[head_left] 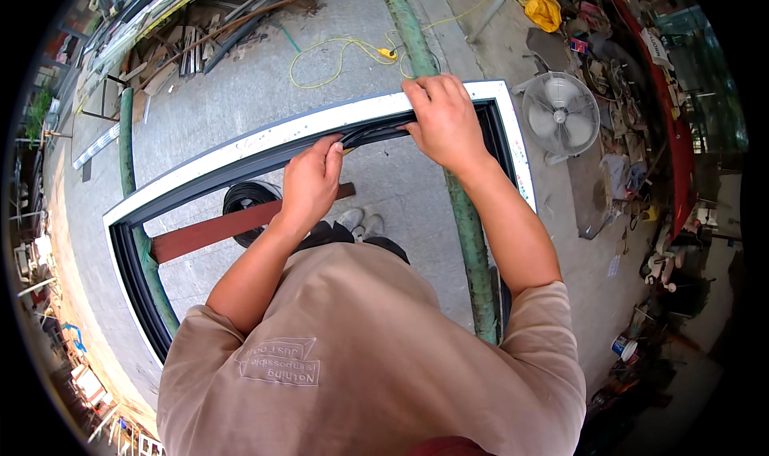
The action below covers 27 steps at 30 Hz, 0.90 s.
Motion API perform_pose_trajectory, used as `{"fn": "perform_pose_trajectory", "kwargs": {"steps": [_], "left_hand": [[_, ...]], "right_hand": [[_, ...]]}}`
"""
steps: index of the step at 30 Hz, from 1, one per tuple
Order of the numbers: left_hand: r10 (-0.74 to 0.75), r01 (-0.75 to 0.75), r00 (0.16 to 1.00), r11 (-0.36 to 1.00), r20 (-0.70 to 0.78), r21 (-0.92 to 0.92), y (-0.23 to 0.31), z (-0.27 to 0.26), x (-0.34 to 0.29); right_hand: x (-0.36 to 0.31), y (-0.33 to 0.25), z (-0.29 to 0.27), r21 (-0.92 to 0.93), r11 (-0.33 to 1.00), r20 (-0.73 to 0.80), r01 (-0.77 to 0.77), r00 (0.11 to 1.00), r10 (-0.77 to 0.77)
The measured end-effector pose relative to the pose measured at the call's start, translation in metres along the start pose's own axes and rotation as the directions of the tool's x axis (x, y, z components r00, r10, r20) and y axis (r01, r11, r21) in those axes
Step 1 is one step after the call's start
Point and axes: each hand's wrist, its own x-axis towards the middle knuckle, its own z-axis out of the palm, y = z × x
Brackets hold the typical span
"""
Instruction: The person installs a black rubber seal into the frame of a window. They press the seal into the groove around the perimeter of the frame by hand and use shears to cut the rubber strip to length.
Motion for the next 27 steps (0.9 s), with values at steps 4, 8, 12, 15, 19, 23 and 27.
{"fn": "perform_pose_trajectory", "kwargs": {"steps": [4, 8, 12, 15, 19, 23, 27], "left_hand": [[0.004, -0.004, 1.000, 0.999, 0.000, 0.051, 0.004, -0.004, 0.004], [0.017, -0.018, 1.000, 0.997, 0.021, 0.076, 0.001, -0.006, 0.004], [-0.053, 0.050, 0.997, 0.997, 0.056, 0.058, 0.008, -0.007, 0.007], [-0.001, -0.003, 0.999, 0.997, 0.053, 0.081, 0.011, -0.007, 0.005], [0.010, -0.011, 1.000, 0.999, 0.020, 0.050, 0.001, -0.008, 0.004], [0.017, -0.019, 0.999, 0.998, 0.033, 0.054, -0.007, -0.005, 0.005], [0.019, -0.022, 0.999, 0.998, 0.047, 0.058, -0.008, -0.002, 0.008]], "right_hand": [[-0.003, -0.004, 0.003, -0.073, 0.997, -0.060, 0.020, 0.998, -0.025], [0.001, -0.011, 0.002, -0.060, 0.998, -0.047, 0.031, 0.998, -0.034], [-0.002, -0.010, 0.010, -0.058, 0.998, -0.044, 0.009, 0.999, -0.011], [-0.003, -0.011, 0.012, -0.051, 0.999, -0.062, -0.017, 0.998, 0.014], [-0.001, -0.012, 0.010, -0.008, 1.000, -0.062, -0.006, 0.998, 0.006], [-0.003, -0.017, 0.012, 0.001, 0.999, -0.077, -0.032, 0.997, 0.032], [-0.006, -0.018, 0.012, -0.052, 0.998, -0.057, -0.035, 0.998, 0.032]]}}
